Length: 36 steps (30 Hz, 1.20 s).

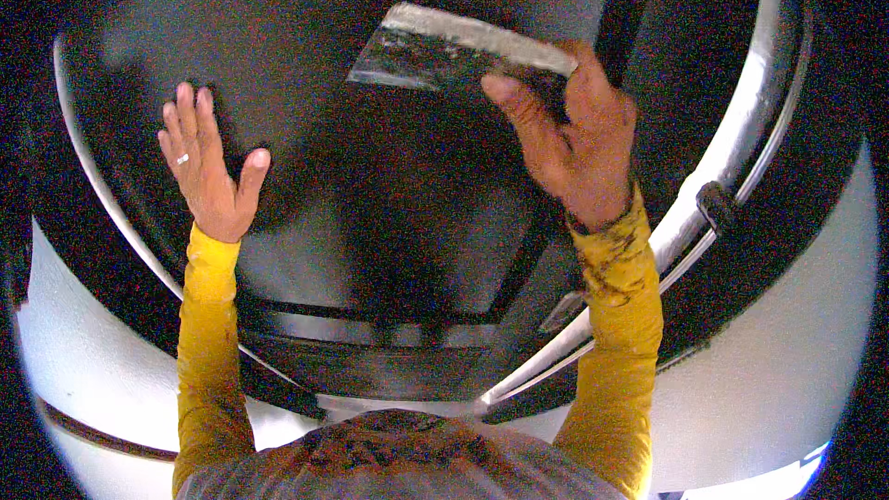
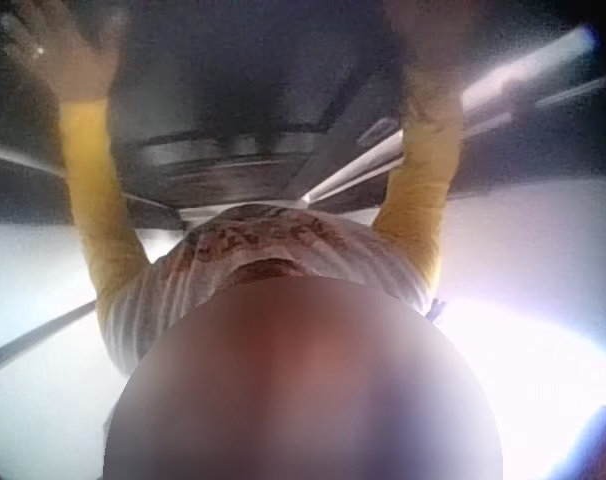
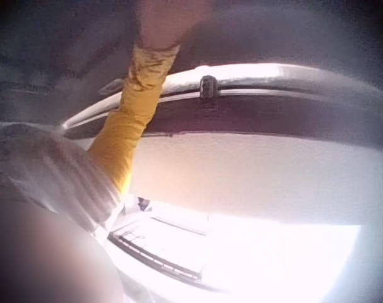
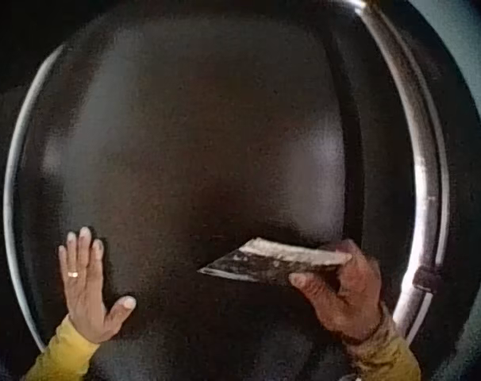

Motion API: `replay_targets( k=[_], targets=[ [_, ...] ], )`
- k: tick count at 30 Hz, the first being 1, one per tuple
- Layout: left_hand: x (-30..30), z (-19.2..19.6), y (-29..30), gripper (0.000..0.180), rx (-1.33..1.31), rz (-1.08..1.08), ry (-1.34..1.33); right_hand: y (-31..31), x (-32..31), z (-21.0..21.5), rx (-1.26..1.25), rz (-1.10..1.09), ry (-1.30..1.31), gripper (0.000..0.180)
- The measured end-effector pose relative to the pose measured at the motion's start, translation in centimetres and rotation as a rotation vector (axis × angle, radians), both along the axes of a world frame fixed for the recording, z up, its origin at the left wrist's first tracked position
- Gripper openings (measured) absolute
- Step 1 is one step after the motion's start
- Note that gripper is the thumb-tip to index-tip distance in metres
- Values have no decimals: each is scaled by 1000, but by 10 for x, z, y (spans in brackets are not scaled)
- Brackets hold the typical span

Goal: The person uses a metal scraper to remove material from a dark curved surface, likely a door. They hold the scraper in the right hand and use the left hand to stabilize the surface while scraping in short strokes across the panel.

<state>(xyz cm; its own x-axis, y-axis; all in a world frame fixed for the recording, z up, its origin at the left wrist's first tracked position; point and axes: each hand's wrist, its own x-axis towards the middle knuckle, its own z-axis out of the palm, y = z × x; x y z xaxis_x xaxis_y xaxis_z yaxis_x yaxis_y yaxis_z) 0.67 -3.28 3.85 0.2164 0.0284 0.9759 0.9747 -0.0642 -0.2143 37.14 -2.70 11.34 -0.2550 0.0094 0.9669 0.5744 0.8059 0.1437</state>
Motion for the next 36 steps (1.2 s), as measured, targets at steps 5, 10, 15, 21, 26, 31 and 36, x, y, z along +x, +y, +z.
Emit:
replay_targets(
  k=[5, 10, 15, 21, 26, 31, 36],
  targets=[
    [4, 1, -2, 84, -3, -3, -31, 8, -11, -3, 33, 144, -45, 28],
    [3, -1, 2, 84, 7, -17, -44, 16, -9, -3, -29, 175, 28, 29],
    [2, -4, 3, 84, 0, -19, -53, 17, -12, 0, 117, 133, -67, 31],
    [2, -3, 3, 84, -1, -27, -57, 16, -17, -2, 38, 178, -4, 31],
    [0, -4, 5, 84, -16, -32, -82, 16, -24, -9, -107, 220, -19, 33],
    [4, -1, 2, 84, 5, -36, -66, 10, -30, -6, 8, 156, -44, 33],
    [8, 2, -11, 84, -4, -39, -67, -9, -20, 1, -49, 111, -3, 31]
  ],
)
